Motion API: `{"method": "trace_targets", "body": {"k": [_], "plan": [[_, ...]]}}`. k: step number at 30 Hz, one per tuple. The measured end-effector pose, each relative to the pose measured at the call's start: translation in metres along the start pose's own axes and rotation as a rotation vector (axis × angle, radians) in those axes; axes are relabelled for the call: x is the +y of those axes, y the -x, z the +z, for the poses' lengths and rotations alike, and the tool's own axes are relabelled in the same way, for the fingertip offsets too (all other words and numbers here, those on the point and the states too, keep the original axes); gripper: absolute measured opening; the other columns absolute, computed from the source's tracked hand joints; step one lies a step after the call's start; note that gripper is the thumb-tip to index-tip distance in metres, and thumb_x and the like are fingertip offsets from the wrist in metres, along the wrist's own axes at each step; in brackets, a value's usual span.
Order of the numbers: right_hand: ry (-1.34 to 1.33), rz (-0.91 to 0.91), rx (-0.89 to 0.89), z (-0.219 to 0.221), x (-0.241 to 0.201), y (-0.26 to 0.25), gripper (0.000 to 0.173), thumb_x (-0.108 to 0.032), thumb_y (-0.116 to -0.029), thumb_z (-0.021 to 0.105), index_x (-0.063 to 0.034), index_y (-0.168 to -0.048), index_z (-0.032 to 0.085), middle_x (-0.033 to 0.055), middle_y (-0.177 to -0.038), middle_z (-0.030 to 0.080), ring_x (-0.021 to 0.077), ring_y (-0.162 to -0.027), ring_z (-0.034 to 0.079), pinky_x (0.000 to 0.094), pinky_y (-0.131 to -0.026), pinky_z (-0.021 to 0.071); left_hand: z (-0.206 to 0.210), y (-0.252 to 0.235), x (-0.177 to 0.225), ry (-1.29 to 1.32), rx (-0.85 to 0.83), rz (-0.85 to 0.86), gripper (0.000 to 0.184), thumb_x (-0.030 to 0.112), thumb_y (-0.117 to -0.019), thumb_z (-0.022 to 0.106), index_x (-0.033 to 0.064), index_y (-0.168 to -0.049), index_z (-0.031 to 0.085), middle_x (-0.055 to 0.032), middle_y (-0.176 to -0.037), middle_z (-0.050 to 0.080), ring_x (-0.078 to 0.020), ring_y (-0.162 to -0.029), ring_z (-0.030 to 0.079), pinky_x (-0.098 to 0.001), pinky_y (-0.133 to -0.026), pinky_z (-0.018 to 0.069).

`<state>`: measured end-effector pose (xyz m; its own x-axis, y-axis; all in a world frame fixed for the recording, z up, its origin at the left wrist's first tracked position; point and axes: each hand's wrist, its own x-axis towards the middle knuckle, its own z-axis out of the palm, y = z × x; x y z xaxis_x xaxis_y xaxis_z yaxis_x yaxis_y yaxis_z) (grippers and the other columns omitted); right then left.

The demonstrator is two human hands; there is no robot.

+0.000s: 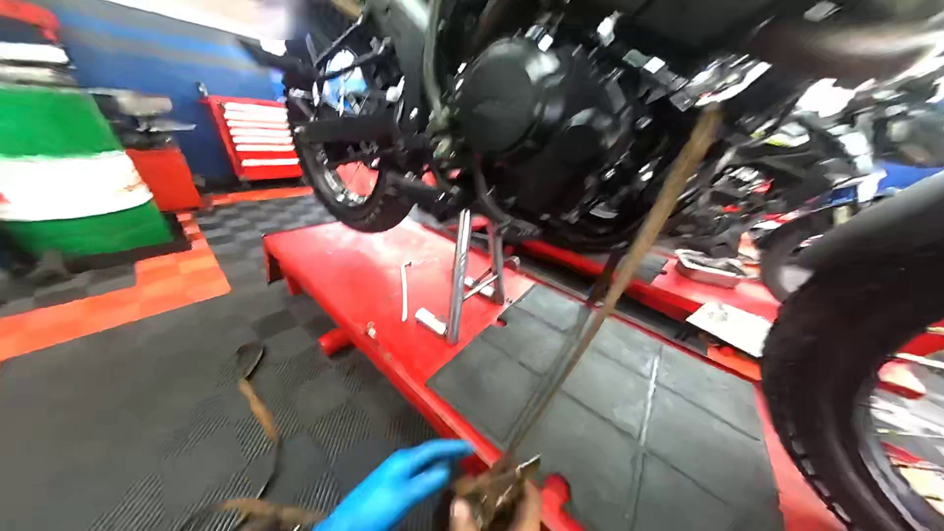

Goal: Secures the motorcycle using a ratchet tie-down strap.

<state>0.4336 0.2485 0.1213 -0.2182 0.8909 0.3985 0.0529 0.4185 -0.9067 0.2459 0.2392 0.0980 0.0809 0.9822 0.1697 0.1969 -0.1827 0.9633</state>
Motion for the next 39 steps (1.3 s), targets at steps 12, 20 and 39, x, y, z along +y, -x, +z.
{"method": "trace_targets", "body": {"k": [12, 20, 39], "plan": [[0.119, 0.112, -0.122, -0.033, -0.006, -0.031, 0.072, -0.033, -0.0749, 0.086, 0.0005, -0.127, 0.050, 0.0065, -0.102, 0.068, 0.0102, -0.086, 0.070, 0.0293, -0.074, 0.0628, 0.027, -0.005, -0.022, -0.035, -0.195, -0.103, 0.027, 0.015, -0.1081, 0.050, 0.0000, -0.115, 0.071, -0.0065, -0.093, 0.073, -0.0077, -0.081, 0.066, -0.0286, -0.079, 0.0567], [0.087, 0.106, -0.013, -0.015, -0.014, -0.056, 0.059, -0.024, -0.0727, 0.084, -0.0043, -0.118, 0.053, 0.0014, -0.089, 0.065, 0.0086, -0.074, 0.068, 0.0269, -0.065, 0.0608, -0.008, -0.047, -0.060, -0.378, -0.007, 0.265, 0.022, 0.007, -0.1043, 0.055, 0.0028, -0.103, 0.076, -0.0052, -0.086, 0.074, -0.0141, -0.082, 0.070, -0.0377, -0.084, 0.0578], [-0.103, -0.087, -0.045, -0.016, -0.110, -0.166, 0.049, -0.020, -0.0791, 0.085, -0.0131, -0.117, 0.055, 0.0007, -0.088, 0.070, 0.0151, -0.071, 0.072, 0.0332, -0.060, 0.0647, -0.080, -0.046, -0.072, -0.315, 0.336, 0.130, 0.029, 0.016, -0.1072, 0.051, 0.0052, -0.093, 0.074, 0.0014, -0.069, 0.068, -0.0071, -0.062, 0.062, -0.0275, -0.063, 0.0547]]}}
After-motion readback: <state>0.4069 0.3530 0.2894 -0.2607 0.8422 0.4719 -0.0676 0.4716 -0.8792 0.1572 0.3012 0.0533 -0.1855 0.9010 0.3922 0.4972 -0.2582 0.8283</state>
